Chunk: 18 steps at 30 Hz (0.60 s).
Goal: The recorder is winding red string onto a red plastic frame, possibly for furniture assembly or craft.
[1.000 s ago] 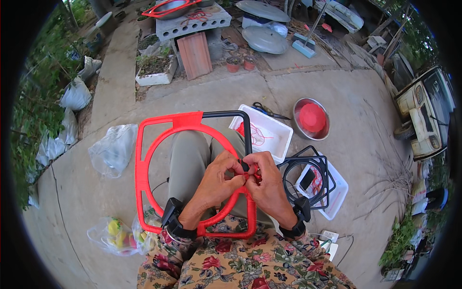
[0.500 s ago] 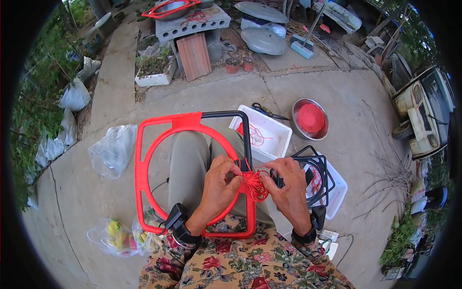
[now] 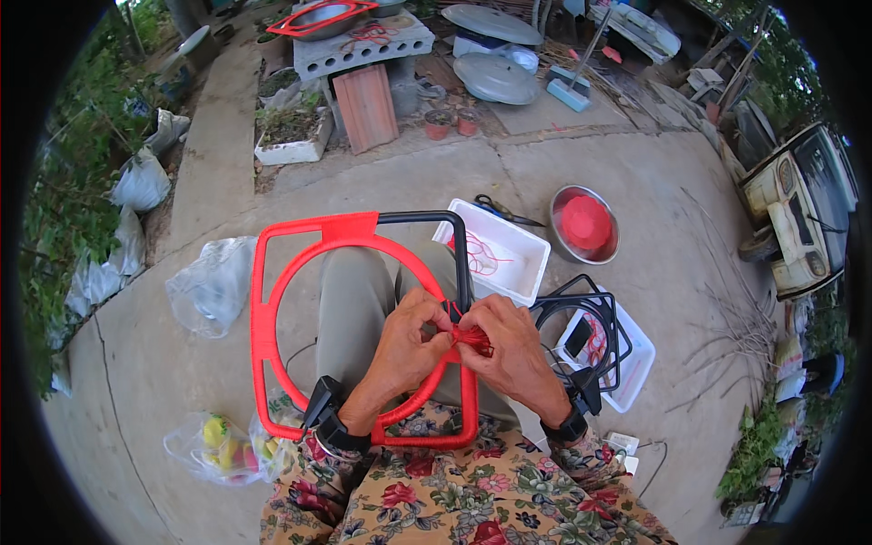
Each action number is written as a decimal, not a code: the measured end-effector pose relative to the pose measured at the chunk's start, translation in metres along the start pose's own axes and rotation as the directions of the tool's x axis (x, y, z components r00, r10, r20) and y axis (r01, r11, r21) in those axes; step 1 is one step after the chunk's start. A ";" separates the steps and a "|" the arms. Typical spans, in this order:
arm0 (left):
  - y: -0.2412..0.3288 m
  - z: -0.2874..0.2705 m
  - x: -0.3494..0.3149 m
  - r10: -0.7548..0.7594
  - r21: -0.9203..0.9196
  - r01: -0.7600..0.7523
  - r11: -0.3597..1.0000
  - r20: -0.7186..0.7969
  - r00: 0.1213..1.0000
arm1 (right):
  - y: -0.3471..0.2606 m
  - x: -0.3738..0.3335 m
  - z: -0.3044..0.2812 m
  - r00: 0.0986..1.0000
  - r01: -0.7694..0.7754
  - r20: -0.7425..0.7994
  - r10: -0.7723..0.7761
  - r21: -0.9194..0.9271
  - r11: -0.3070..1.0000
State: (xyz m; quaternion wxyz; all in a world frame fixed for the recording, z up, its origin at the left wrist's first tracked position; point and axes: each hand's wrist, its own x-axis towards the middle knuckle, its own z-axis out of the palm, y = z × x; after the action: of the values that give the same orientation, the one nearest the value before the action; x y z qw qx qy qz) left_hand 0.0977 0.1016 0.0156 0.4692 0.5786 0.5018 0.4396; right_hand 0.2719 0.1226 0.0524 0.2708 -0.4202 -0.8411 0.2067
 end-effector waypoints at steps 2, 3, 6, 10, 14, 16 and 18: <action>0.001 -0.005 0.001 0.014 0.051 -0.017 0.999 0.057 0.998 | 0.005 -0.001 -0.001 0.997 -0.010 0.071 0.005 0.067 0.998; 0.005 -0.008 0.001 0.001 0.049 -0.006 0.999 0.098 0.995 | 0.005 -0.001 0.002 0.997 -0.011 0.072 0.006 0.070 0.998; 0.009 -0.010 0.004 -0.016 -0.004 0.017 1.000 0.151 0.988 | 0.004 0.000 0.005 0.999 -0.025 0.045 0.019 0.151 0.988; 0.001 -0.007 0.006 0.061 0.055 -0.066 0.996 0.094 0.994 | 0.008 0.000 0.015 0.998 0.037 -0.056 -0.031 0.111 0.993; 0.000 0.004 0.004 0.108 0.132 -0.103 0.986 -0.029 0.994 | 0.010 -0.001 0.024 0.989 0.037 -0.145 -0.023 0.095 0.995; 0.001 0.014 -0.001 0.097 0.080 -0.081 0.993 -0.211 0.973 | 0.008 0.000 0.013 0.996 -0.056 -0.059 0.072 0.243 0.968; -0.002 0.021 -0.003 0.168 0.141 -0.133 0.981 -0.273 0.947 | 0.011 0.002 0.005 0.988 -0.156 0.040 0.152 0.376 0.913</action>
State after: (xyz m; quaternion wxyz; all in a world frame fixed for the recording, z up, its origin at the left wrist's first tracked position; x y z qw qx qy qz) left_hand 0.1172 0.0964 0.0104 0.3218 0.5735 0.5438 0.5213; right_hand 0.2739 0.1300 0.0426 0.3255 -0.4240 -0.7511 0.3876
